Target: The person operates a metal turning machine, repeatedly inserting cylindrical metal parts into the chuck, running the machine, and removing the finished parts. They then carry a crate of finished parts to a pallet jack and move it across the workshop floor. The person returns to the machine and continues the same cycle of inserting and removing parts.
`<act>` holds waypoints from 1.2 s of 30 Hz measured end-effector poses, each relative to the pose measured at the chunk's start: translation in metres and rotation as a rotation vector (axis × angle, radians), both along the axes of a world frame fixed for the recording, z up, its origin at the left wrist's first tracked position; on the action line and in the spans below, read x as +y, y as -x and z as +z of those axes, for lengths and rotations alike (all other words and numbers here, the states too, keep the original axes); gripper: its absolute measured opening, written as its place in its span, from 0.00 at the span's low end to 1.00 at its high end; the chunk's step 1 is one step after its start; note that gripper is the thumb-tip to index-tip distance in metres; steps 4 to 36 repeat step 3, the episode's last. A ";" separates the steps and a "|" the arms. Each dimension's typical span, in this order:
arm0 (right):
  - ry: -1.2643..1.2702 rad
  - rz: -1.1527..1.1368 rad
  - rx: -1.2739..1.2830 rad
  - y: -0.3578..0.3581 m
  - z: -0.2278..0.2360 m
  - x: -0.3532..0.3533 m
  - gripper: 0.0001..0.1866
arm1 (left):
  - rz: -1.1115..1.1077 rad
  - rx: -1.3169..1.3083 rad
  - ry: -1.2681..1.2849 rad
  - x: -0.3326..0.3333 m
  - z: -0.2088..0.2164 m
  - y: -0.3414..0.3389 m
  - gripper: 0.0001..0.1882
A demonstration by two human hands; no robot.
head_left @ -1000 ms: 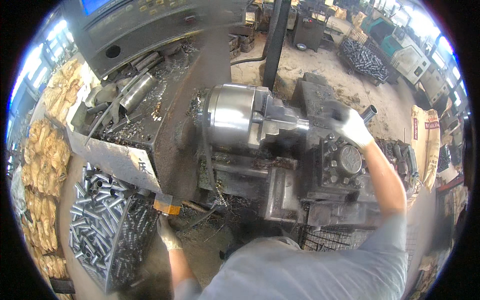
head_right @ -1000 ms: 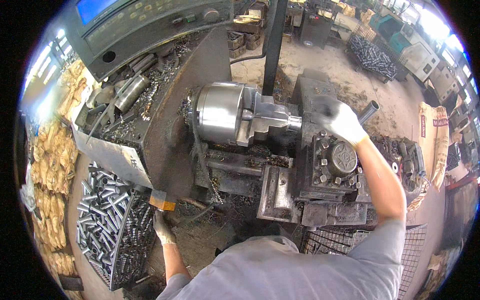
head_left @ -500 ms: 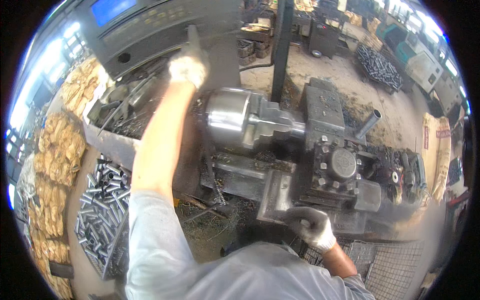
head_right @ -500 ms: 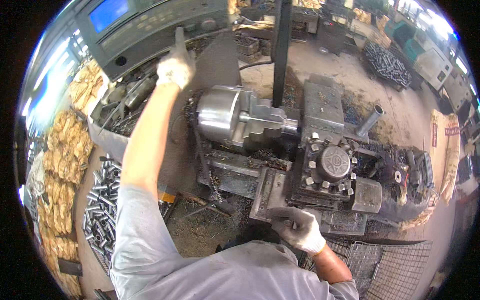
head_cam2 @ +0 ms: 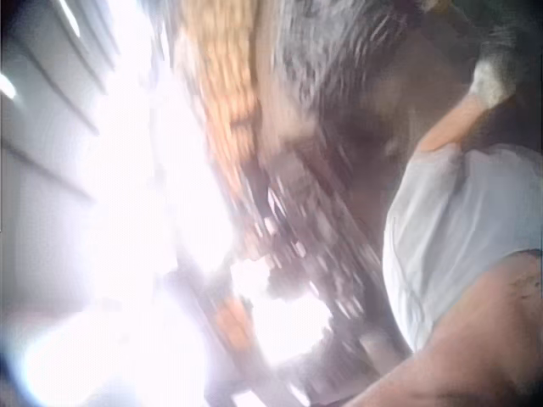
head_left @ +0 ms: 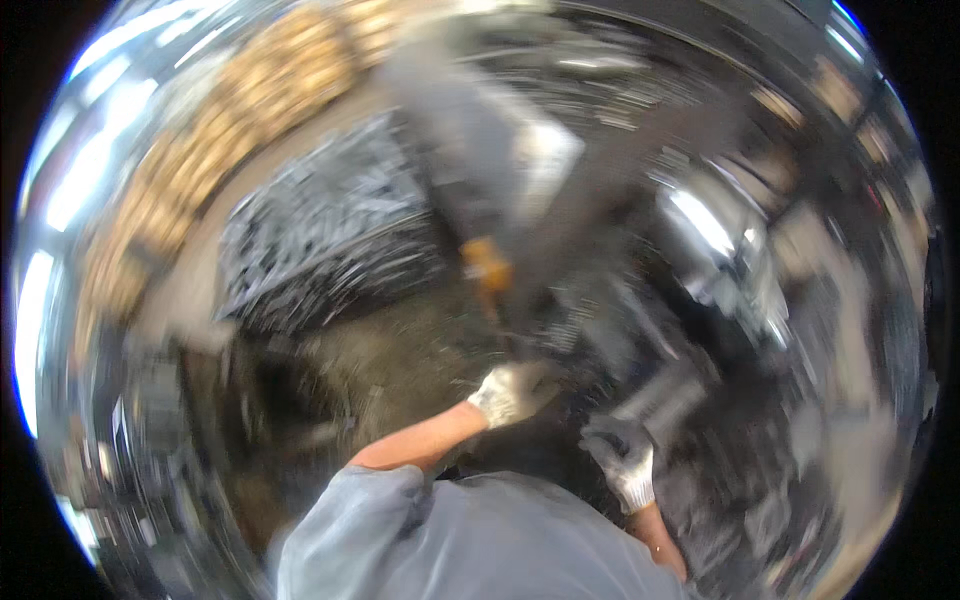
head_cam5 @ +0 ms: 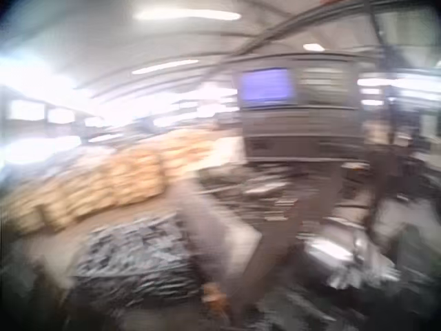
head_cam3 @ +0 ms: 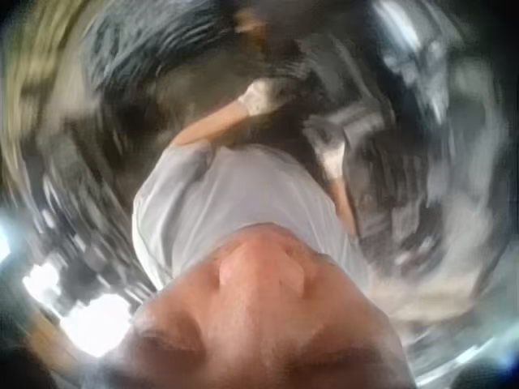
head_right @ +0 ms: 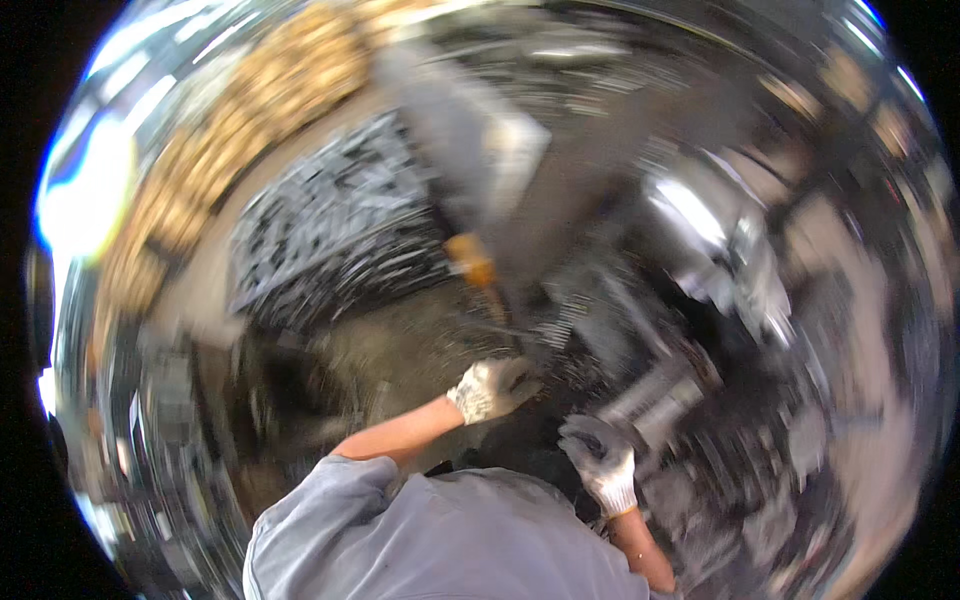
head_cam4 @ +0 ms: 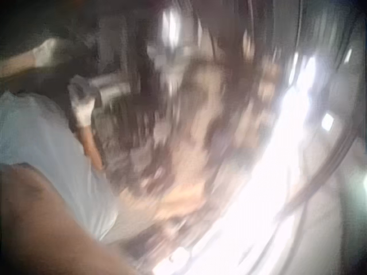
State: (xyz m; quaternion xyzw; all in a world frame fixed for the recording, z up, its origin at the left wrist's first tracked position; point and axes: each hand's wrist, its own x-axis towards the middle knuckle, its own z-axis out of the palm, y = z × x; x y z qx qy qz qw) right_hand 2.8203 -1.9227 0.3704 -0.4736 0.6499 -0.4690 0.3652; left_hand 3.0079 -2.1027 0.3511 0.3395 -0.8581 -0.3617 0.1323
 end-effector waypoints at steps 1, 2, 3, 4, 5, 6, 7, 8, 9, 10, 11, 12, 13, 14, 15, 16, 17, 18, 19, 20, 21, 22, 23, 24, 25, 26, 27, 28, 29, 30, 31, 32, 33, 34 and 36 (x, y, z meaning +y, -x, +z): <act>-0.186 -0.012 -0.250 -0.024 -0.002 -0.012 0.12 | 0.197 -0.201 -0.142 0.015 -0.035 -0.069 0.17; -0.310 -0.045 -0.404 -0.049 -0.003 -0.026 0.14 | 0.452 -0.143 -0.207 0.043 -0.072 -0.143 0.20; -0.289 0.109 -0.407 -0.077 -0.006 -0.040 0.14 | 0.687 -0.289 -0.212 0.078 -0.108 -0.223 0.24; -0.289 0.109 -0.407 -0.077 -0.006 -0.040 0.14 | 0.687 -0.289 -0.212 0.078 -0.108 -0.223 0.24; -0.289 0.109 -0.407 -0.077 -0.006 -0.040 0.14 | 0.687 -0.289 -0.212 0.078 -0.108 -0.223 0.24; -0.289 0.109 -0.407 -0.077 -0.006 -0.040 0.14 | 0.687 -0.289 -0.212 0.078 -0.108 -0.223 0.24; -0.289 0.109 -0.407 -0.077 -0.006 -0.040 0.14 | 0.687 -0.289 -0.212 0.078 -0.108 -0.223 0.24; -0.289 0.109 -0.407 -0.077 -0.006 -0.040 0.14 | 0.687 -0.289 -0.212 0.078 -0.108 -0.223 0.24; -0.289 0.109 -0.407 -0.077 -0.006 -0.040 0.14 | 0.687 -0.289 -0.212 0.078 -0.108 -0.223 0.24; -0.289 0.109 -0.407 -0.077 -0.006 -0.040 0.14 | 0.687 -0.289 -0.212 0.078 -0.108 -0.223 0.24; -0.289 0.109 -0.407 -0.077 -0.006 -0.040 0.14 | 0.687 -0.289 -0.212 0.078 -0.108 -0.223 0.24; -0.289 0.109 -0.407 -0.077 -0.006 -0.040 0.14 | 0.687 -0.289 -0.212 0.078 -0.108 -0.223 0.24; -0.289 0.109 -0.407 -0.077 -0.006 -0.040 0.14 | 0.687 -0.289 -0.212 0.078 -0.108 -0.223 0.24; -0.289 0.109 -0.407 -0.077 -0.006 -0.040 0.14 | 0.687 -0.289 -0.212 0.078 -0.108 -0.223 0.24; -0.289 0.109 -0.407 -0.077 -0.006 -0.040 0.14 | 0.687 -0.289 -0.212 0.078 -0.108 -0.223 0.24; -0.289 0.109 -0.407 -0.077 -0.006 -0.040 0.14 | 0.687 -0.289 -0.212 0.078 -0.108 -0.223 0.24; -0.289 0.109 -0.407 -0.077 -0.006 -0.040 0.14 | 0.687 -0.289 -0.212 0.078 -0.108 -0.223 0.24; -0.289 0.109 -0.407 -0.077 -0.006 -0.040 0.14 | 0.687 -0.289 -0.212 0.078 -0.108 -0.223 0.24; -0.289 0.109 -0.407 -0.077 -0.006 -0.040 0.14 | 0.687 -0.289 -0.212 0.078 -0.108 -0.223 0.24; -0.289 0.109 -0.407 -0.077 -0.006 -0.040 0.14 | 0.687 -0.289 -0.212 0.078 -0.108 -0.223 0.24; -0.289 0.109 -0.407 -0.077 -0.006 -0.040 0.14 | 0.687 -0.289 -0.212 0.078 -0.108 -0.223 0.24; -0.289 0.109 -0.407 -0.077 -0.006 -0.040 0.14 | 0.687 -0.289 -0.212 0.078 -0.108 -0.223 0.24; -0.289 0.109 -0.407 -0.077 -0.006 -0.040 0.14 | 0.687 -0.289 -0.212 0.078 -0.108 -0.223 0.24; -0.289 0.109 -0.407 -0.077 -0.006 -0.040 0.14 | 0.687 -0.289 -0.212 0.078 -0.108 -0.223 0.24; -0.289 0.109 -0.407 -0.077 -0.006 -0.040 0.14 | 0.687 -0.289 -0.212 0.078 -0.108 -0.223 0.24; -0.289 0.109 -0.407 -0.077 -0.006 -0.040 0.14 | 0.687 -0.289 -0.212 0.078 -0.108 -0.223 0.24; -0.289 0.109 -0.407 -0.077 -0.006 -0.040 0.14 | 0.687 -0.289 -0.212 0.078 -0.108 -0.223 0.24; -0.289 0.109 -0.407 -0.077 -0.006 -0.040 0.14 | 0.687 -0.289 -0.212 0.078 -0.108 -0.223 0.24; -0.289 0.109 -0.407 -0.077 -0.006 -0.040 0.14 | 0.687 -0.289 -0.212 0.078 -0.108 -0.223 0.24; -0.289 0.109 -0.407 -0.077 -0.006 -0.040 0.14 | 0.687 -0.289 -0.212 0.078 -0.108 -0.223 0.24; -0.289 0.109 -0.407 -0.077 -0.006 -0.040 0.14 | 0.687 -0.289 -0.212 0.078 -0.108 -0.223 0.24; -0.289 0.109 -0.407 -0.077 -0.006 -0.040 0.14 | 0.687 -0.289 -0.212 0.078 -0.108 -0.223 0.24; -0.289 0.109 -0.407 -0.077 -0.006 -0.040 0.14 | 0.687 -0.289 -0.212 0.078 -0.108 -0.223 0.24; -0.289 0.109 -0.407 -0.077 -0.006 -0.040 0.14 | 0.687 -0.289 -0.212 0.078 -0.108 -0.223 0.24; -0.289 0.109 -0.407 -0.077 -0.006 -0.040 0.14 | 0.687 -0.289 -0.212 0.078 -0.108 -0.223 0.24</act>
